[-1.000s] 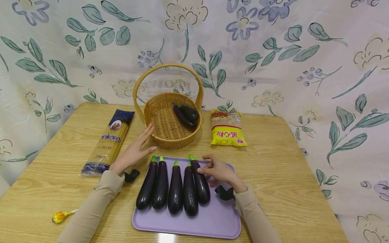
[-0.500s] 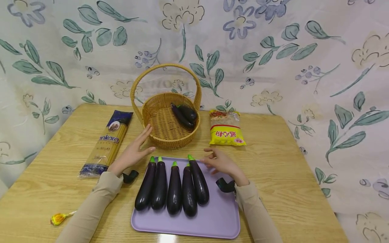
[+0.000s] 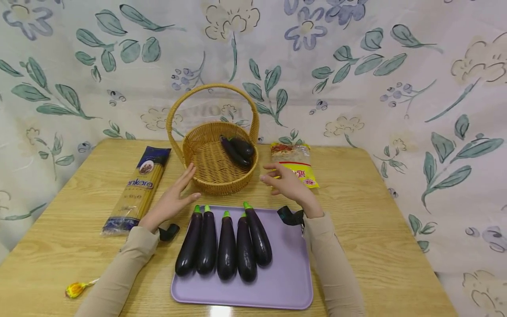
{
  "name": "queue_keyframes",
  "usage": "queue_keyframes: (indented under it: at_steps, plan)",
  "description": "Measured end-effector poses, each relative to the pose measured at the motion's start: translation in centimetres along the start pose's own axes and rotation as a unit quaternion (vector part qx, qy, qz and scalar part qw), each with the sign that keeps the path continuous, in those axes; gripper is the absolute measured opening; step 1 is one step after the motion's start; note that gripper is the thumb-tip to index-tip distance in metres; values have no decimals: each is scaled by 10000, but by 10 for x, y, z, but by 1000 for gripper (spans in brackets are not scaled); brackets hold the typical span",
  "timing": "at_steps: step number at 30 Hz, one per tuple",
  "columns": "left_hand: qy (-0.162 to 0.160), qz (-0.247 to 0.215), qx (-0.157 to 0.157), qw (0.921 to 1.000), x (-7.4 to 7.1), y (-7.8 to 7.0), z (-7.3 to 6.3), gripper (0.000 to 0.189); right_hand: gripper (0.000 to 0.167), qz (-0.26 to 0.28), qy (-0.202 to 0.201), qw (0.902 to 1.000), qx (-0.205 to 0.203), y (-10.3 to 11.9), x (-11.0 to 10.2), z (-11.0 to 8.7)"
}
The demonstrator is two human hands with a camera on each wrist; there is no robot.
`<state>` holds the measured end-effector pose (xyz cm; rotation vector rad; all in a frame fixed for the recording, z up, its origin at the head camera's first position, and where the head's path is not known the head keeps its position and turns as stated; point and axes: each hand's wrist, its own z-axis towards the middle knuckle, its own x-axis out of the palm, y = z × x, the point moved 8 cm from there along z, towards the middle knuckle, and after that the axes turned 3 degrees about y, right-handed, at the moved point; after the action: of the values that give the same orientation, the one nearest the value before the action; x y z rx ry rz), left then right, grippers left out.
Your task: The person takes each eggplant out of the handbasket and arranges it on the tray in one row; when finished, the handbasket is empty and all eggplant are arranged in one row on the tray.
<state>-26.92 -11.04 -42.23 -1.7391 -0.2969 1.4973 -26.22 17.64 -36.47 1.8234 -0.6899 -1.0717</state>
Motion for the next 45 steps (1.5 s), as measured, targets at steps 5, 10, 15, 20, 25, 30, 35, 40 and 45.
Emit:
queue_keyframes:
  at_steps: [5, 10, 15, 20, 25, 30, 35, 40, 45]
  plan:
    - [-47, 6, 17, 10000, -1, 1, -1, 82, 54, -25, 54, 10000, -65, 20, 1, 13]
    - [-54, -8, -22, 10000, -1, 1, -1, 82, 55, -201, -6, 9998, -45, 35, 0, 25]
    - [-62, 3, 15, 10000, -1, -1, 0, 81, 56, -231, -23, 9997, -45, 46, 0, 37]
    - [-54, 4, 5, 10000, -1, -1, -1, 81, 54, -239, 20, 9996, -133, 55, 3, 49]
    - [-59, 9, -3, 10000, -1, -1, -1, 81, 54, 83, 107, 9997, -222, 61, 6, 61]
    - [-87, 45, 31, 9999, -1, -1, -2, 81, 56, 187, 98, 9997, -154, 62, 8, 70]
    - [-97, 33, 60, 9999, -1, -2, -2, 81, 56, 73, 117, 9998, -125, 61, 12, 80]
    - [-95, 58, 92, 9999, -2, -3, -1, 81, 55, 53, 125, 9999, -33, 61, 16, 87]
    - [-99, 35, 112, 9999, -2, -1, -2, 81, 56, 18, 112, 9999, 83, 58, 19, 94]
